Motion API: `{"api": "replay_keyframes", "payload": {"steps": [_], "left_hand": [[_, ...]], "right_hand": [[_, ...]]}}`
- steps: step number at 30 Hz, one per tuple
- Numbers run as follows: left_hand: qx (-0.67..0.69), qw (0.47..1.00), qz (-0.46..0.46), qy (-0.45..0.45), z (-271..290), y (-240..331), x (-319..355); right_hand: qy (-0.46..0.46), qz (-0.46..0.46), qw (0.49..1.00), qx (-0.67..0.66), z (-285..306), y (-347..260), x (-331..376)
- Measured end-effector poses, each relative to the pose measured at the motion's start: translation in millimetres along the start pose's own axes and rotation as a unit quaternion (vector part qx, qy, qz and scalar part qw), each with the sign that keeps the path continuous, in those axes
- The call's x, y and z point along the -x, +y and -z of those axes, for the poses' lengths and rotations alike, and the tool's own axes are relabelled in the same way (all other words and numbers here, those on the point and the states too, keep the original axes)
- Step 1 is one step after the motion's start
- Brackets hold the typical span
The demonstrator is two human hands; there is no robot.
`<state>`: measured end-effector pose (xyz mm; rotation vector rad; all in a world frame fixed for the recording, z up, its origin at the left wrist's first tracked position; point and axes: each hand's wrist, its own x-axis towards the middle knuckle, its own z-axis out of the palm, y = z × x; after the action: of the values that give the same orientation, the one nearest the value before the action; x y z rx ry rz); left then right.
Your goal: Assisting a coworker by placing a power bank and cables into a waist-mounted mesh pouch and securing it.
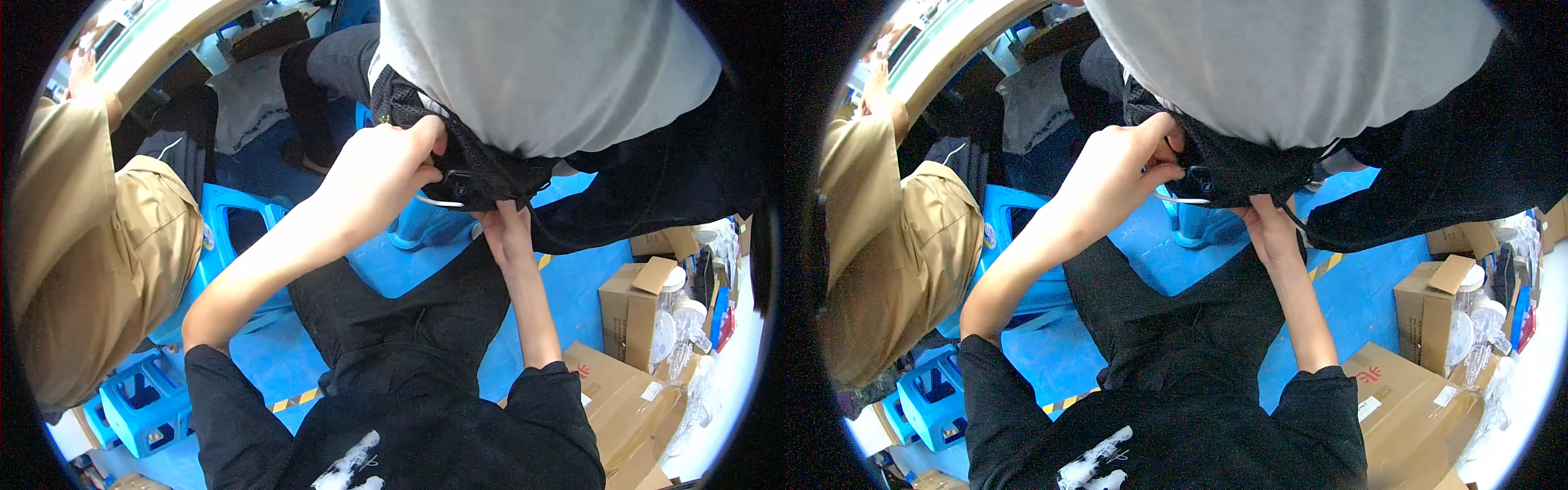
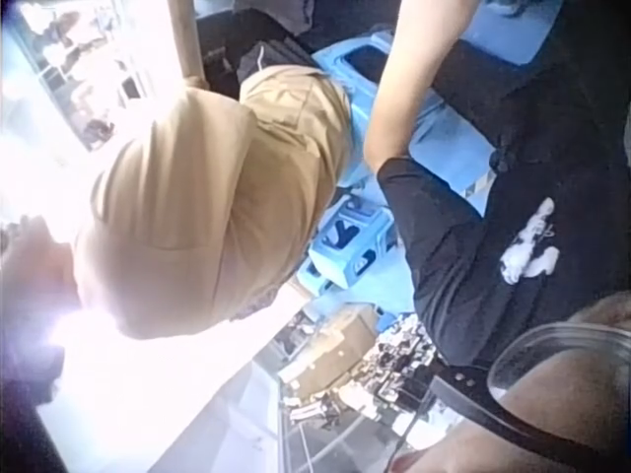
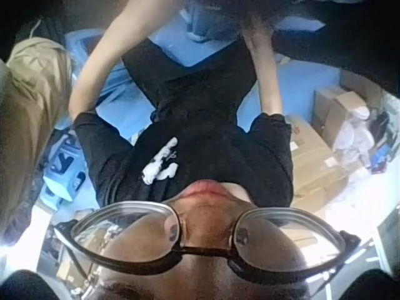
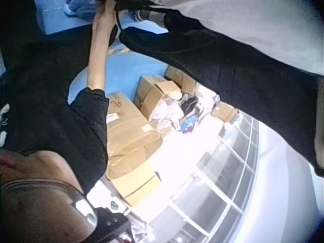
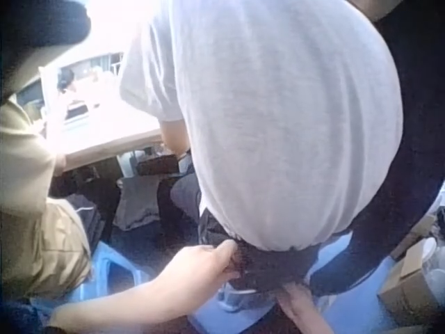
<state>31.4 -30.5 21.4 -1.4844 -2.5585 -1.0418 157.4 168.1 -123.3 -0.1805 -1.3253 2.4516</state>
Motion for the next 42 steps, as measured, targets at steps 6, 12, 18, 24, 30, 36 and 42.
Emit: {"api": "replay_keyframes", "payload": {"steps": [6,12,18,24,30,36,42], "left_hand": [[0.034,0.998,-0.054,-0.027,4.1,-3.3,3.6],[-0.105,0.991,-0.083,-0.028,6.4,-3.9,-0.3],[-0.057,0.994,-0.081,-0.037,8.6,-0.7,-9.4],[0.067,0.992,-0.106,-0.024,12.0,-7.9,-8.2],[0.18,0.938,-0.046,0.292,-79.0,-33.0,49.3],[0.154,0.952,-0.018,0.265,-108.1,-22.3,37.3],[0.151,0.953,-0.017,0.261,-106.4,-22.0,36.1]], "right_hand": [[0.011,-0.015,1.0,-0.013,3.4,2.1,-0.1],[-0.009,-0.012,0.997,-0.07,0.4,1.8,-3.7],[0.013,-0.009,1.0,0.025,-1.6,-2.1,-5.0],[-0.032,-0.01,0.999,-0.011,1.2,-2.5,-8.7],[0.024,-0.016,1.0,-0.009,-10.0,0.8,-3.5],[0.026,-0.01,1.0,0.006,-11.6,-3.5,-1.2],[0.021,-0.004,1.0,0.012,-9.1,-5.2,0.1]]}}
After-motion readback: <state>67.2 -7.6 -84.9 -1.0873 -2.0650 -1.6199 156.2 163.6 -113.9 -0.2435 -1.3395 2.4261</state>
